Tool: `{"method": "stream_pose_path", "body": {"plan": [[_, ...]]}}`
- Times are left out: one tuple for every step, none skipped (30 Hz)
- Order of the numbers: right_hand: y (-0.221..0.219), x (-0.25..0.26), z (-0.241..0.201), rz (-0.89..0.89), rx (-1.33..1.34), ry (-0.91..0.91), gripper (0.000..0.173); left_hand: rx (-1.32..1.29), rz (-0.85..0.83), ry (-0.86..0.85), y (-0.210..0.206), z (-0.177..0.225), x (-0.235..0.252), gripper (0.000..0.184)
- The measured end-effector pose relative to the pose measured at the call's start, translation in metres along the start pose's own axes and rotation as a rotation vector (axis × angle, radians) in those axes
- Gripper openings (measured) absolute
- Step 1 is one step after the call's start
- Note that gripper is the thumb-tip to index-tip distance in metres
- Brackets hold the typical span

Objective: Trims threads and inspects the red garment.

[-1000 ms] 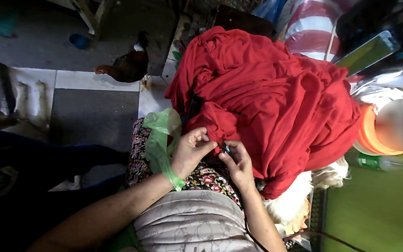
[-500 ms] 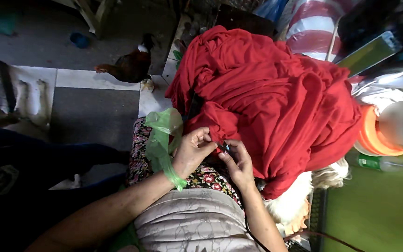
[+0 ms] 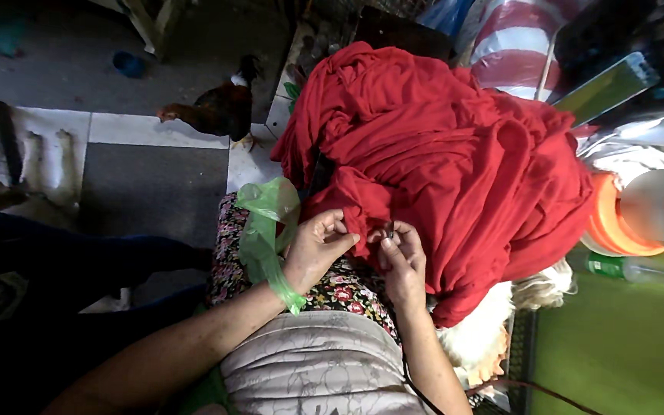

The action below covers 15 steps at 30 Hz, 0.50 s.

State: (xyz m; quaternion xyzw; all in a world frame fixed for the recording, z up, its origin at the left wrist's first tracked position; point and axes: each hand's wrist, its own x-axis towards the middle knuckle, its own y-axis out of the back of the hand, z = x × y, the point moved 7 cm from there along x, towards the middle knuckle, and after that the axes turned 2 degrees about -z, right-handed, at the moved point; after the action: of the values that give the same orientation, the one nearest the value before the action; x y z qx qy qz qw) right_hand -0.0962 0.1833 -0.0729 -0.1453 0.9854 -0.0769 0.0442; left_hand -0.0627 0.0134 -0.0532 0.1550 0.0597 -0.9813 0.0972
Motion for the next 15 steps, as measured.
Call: {"method": "stream_pose_path", "body": {"plan": [[0.000,-0.001,-0.001,-0.006,-0.012,0.022,0.021,-0.012,0.001,-0.002,0.000,0.000,0.001,0.030],[-0.001,-0.003,-0.004,-0.026,-0.059,0.055,0.022,-0.017,0.003,-0.002,0.000,-0.001,0.001,0.031],[-0.004,-0.006,-0.007,-0.061,-0.136,0.091,0.023,-0.018,0.007,-0.002,0.001,-0.001,0.001,0.031],[-0.008,-0.009,-0.011,-0.100,-0.222,0.125,0.023,-0.018,0.014,-0.006,0.002,-0.001,0.001,0.033],[-0.011,-0.011,-0.014,-0.134,-0.306,0.163,0.023,-0.010,0.021,-0.013,0.003,-0.001,0.002,0.034],[-0.014,-0.012,-0.016,-0.151,-0.384,0.190,0.024,0.000,0.025,-0.020,0.003,-0.001,0.002,0.035],[-0.015,-0.013,-0.017,-0.156,-0.452,0.210,0.024,0.007,0.031,-0.026,0.004,-0.001,0.002,0.035],[-0.016,-0.012,-0.017,-0.151,-0.506,0.222,0.024,0.010,0.038,-0.031,0.004,-0.001,0.001,0.036],[-0.016,-0.012,-0.018,-0.143,-0.543,0.224,0.024,0.014,0.047,-0.031,0.004,0.000,0.001,0.036],[-0.016,-0.012,-0.019,-0.132,-0.565,0.223,0.024,0.020,0.057,-0.026,0.005,0.000,0.001,0.038],[-0.016,-0.011,-0.020,-0.127,-0.576,0.222,0.024,0.024,0.065,-0.022,0.005,0.000,0.000,0.039],[-0.016,-0.011,-0.020,-0.121,-0.580,0.218,0.025,0.024,0.069,-0.024,0.006,0.001,0.000,0.038],[-0.016,-0.011,-0.020,-0.112,-0.582,0.214,0.025,0.021,0.071,-0.029,0.006,0.001,0.000,0.038],[-0.016,-0.010,-0.020,-0.104,-0.583,0.210,0.025,0.017,0.072,-0.034,0.006,0.001,0.000,0.036],[-0.016,-0.010,-0.020,-0.099,-0.578,0.207,0.025,0.018,0.071,-0.036,0.005,0.002,0.000,0.036]]}}
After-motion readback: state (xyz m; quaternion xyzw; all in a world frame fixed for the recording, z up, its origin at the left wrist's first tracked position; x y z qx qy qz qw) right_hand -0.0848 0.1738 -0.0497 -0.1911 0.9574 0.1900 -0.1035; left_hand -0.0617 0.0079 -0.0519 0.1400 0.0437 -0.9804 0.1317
